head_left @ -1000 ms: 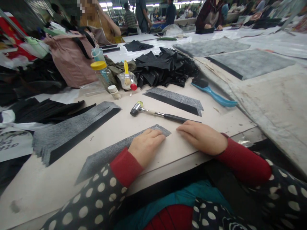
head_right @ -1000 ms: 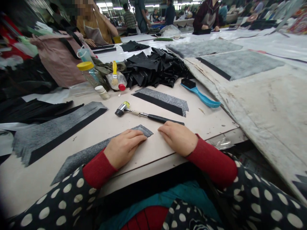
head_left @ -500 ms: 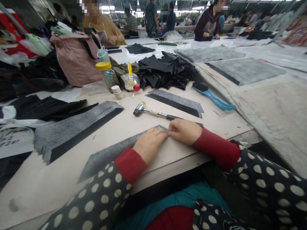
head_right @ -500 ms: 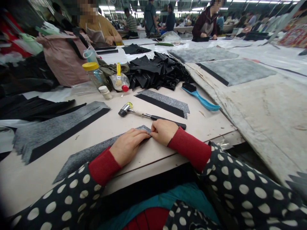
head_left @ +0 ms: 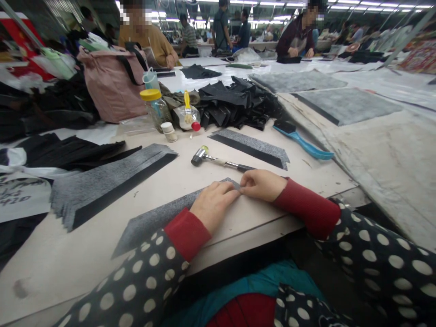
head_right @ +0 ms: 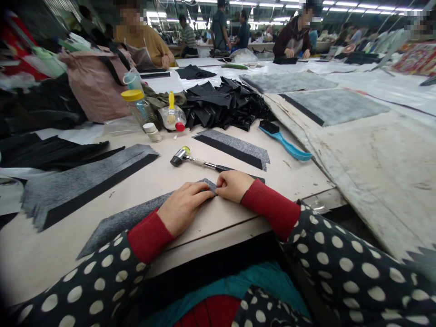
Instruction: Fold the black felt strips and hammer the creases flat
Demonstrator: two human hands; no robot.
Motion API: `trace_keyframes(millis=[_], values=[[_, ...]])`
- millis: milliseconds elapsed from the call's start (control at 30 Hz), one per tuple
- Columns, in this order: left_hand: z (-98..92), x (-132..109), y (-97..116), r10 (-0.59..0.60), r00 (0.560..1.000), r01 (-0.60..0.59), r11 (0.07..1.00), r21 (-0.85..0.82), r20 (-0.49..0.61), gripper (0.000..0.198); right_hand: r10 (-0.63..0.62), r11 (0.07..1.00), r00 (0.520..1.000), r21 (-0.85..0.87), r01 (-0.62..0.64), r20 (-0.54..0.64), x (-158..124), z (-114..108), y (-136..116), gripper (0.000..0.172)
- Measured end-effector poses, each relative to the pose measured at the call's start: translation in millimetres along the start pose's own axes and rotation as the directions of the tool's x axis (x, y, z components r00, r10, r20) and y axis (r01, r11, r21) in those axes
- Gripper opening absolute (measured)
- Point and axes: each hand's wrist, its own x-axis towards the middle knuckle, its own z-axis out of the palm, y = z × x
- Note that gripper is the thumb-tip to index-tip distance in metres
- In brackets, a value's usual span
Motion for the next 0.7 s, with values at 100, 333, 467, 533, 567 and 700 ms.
trace_keyframes(millis=[100,333,467,533,567,700], values=[[-1.8,0.5,1.4,0.005,1.000,-0.006,1.000,0.015,0.022,0.027,-0.002,0.998,1.000,0.066,0.001,0.012,1.6,0.4,1.4,0.014],[-4.3,0.9,3.3,0.017,0.998,-0.019,0.999,0.050,0.056,0.028,0.035,0.975,0.998,0.219,-0.046,0.052,1.0,1.8,4.3,0.025],[-3.4,0.6,3.1,0.025,0.999,-0.028,0.998,0.058,0.047,0.028,0.004,0.991,1.000,0.132,-0.001,-0.024,-4.6,6.6,1.6,0.016],[-2.2,0.4,2.7,0.030,0.999,-0.032,0.998,0.058,0.033,0.028,-0.063,0.998,0.989,0.012,0.065,-0.134,-9.4,11.4,-0.4,0.016],[-1.5,0.3,2.5,0.033,0.999,-0.034,0.998,0.059,0.023,0.027,-0.106,0.994,0.977,-0.060,0.096,-0.187,-11.8,14.1,-1.2,0.017],[1.5,-0.2,1.1,0.043,0.999,-0.043,0.998,0.055,-0.011,0.026,-0.248,0.945,0.936,-0.274,0.178,-0.251,-19.1,23.4,-2.7,0.023]])
